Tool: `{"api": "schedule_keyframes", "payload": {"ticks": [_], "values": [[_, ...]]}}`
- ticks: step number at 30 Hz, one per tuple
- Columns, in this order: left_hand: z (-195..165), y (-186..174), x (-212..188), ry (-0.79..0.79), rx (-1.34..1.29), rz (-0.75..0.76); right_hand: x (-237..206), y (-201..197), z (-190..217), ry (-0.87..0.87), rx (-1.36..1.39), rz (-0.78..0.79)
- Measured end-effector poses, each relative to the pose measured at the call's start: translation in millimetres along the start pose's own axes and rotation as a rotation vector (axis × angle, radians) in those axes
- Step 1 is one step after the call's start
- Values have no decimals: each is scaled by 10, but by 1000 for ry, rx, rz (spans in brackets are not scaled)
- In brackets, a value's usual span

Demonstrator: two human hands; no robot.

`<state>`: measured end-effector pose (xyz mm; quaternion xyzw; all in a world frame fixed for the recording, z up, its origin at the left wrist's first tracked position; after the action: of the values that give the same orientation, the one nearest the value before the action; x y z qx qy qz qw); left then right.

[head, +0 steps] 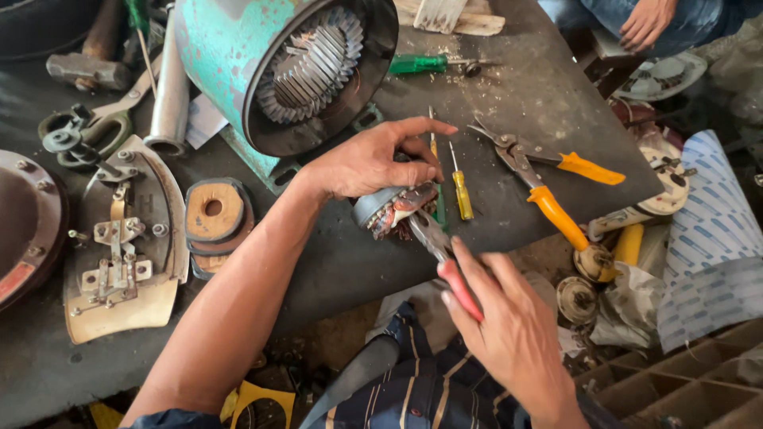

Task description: The person uses pliers and screwdrivers to remove copper windings from a motor rotor. They repeatedly pry and pull the windings, occasionally switching tools, while working at a cluttered workshop bench.

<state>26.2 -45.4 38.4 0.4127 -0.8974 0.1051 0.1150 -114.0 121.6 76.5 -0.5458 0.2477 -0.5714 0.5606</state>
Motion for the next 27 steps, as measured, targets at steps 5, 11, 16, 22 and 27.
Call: {"api": "schedule_keyframes", "payload": {"ticks": [5,11,16,22,27], "values": [[-32,33,-2,-35,1,-13,265,-70,191,-97,-149,87],[-137,58,-10,6,147,-27,362,-86,239,-70,-269,252],[-124,71,-13,15,193,-16,215,-79,183,-46,-246,266],[-97,79,6,-2,173,3,-60,-37,23,31,-190,288],[-63,70,-13,-36,106,-13,-243,-75,-69,124,-78,278]]}}
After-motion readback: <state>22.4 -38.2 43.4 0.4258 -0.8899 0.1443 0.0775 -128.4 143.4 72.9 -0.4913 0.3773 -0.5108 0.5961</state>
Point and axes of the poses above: each hand's wrist, its own x-axis towards the middle knuckle, its own y-axis out of the palm, z = x × y, the point moved 8 cm from there along x, towards the middle knuckle, and after that the axes turned 8 degrees about -z, right-handed, at the moved point
